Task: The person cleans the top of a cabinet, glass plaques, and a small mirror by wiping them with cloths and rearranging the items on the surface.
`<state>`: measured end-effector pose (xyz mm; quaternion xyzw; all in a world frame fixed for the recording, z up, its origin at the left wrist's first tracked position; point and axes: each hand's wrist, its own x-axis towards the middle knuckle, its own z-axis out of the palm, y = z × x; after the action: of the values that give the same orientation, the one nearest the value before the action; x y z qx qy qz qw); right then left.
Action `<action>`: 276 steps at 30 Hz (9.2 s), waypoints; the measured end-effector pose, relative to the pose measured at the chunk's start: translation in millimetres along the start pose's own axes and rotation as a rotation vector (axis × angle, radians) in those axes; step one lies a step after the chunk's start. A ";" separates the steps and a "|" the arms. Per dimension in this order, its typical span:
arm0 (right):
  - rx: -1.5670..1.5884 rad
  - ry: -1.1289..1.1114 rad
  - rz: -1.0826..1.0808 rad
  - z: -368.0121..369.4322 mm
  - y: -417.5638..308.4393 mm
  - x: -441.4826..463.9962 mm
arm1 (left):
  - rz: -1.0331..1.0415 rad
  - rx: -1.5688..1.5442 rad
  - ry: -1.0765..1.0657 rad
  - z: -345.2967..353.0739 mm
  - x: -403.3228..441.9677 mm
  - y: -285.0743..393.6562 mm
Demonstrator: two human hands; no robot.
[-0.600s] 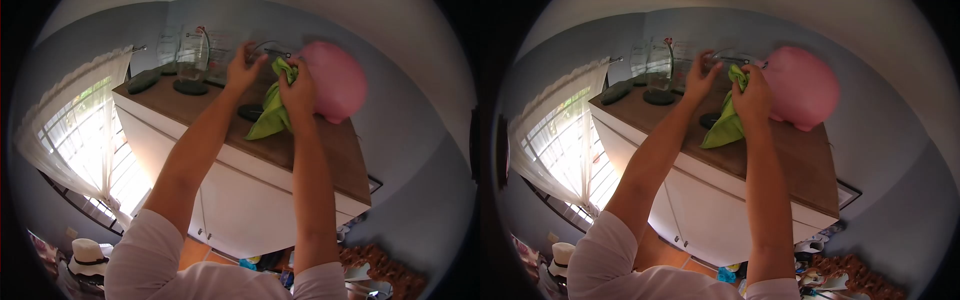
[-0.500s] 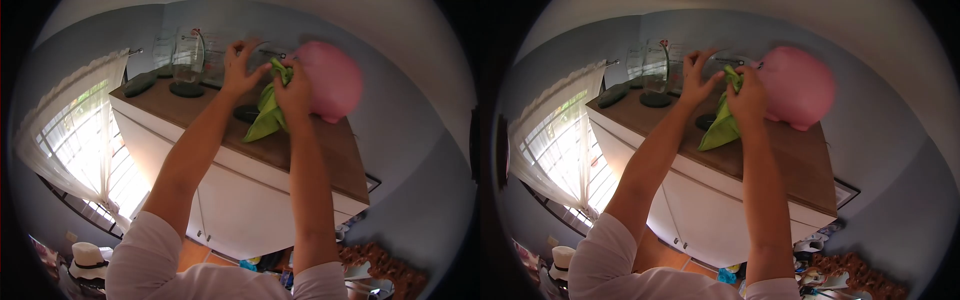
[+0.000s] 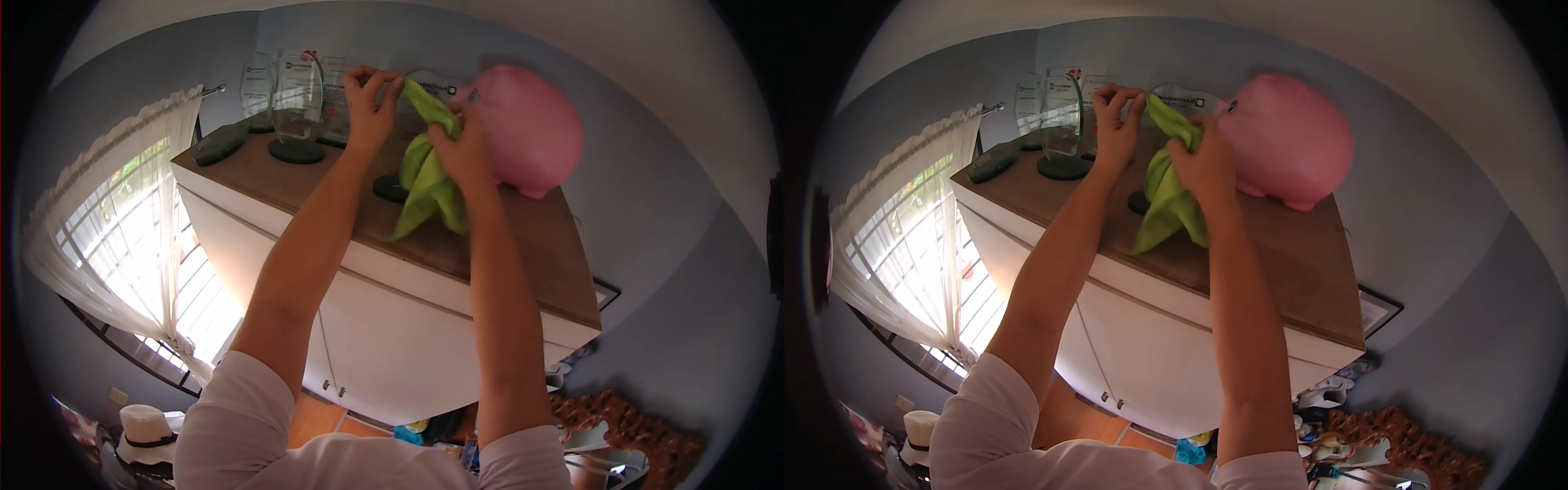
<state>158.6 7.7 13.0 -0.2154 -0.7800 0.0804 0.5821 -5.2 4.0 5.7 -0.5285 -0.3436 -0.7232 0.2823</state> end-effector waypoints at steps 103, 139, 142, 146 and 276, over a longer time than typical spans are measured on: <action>-0.375 -0.100 -0.020 -9.7 -3.8 -6.5 | -0.805 -0.301 -0.179 -11.8 -18.1 5.4; 0.439 -0.334 0.283 -78.8 -76.1 -249.0 | -0.314 -0.390 -0.720 -147.8 -196.6 185.9; 0.473 -0.422 0.507 -65.1 -51.8 -334.9 | -0.532 -0.338 -0.896 -180.9 -263.8 186.5; 0.197 -0.666 0.873 -75.9 0.6 -482.1 | -0.853 -0.238 -1.121 -220.3 -346.8 181.7; 0.220 -0.334 0.985 -147.1 -24.0 -418.9 | -0.945 0.898 -0.783 -283.4 40.7 -177.7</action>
<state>387.6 -212.1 -298.3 -0.4782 -0.6552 0.4589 0.3625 -315.4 -115.8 -48.7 -0.3775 -0.8698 -0.3175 -0.0121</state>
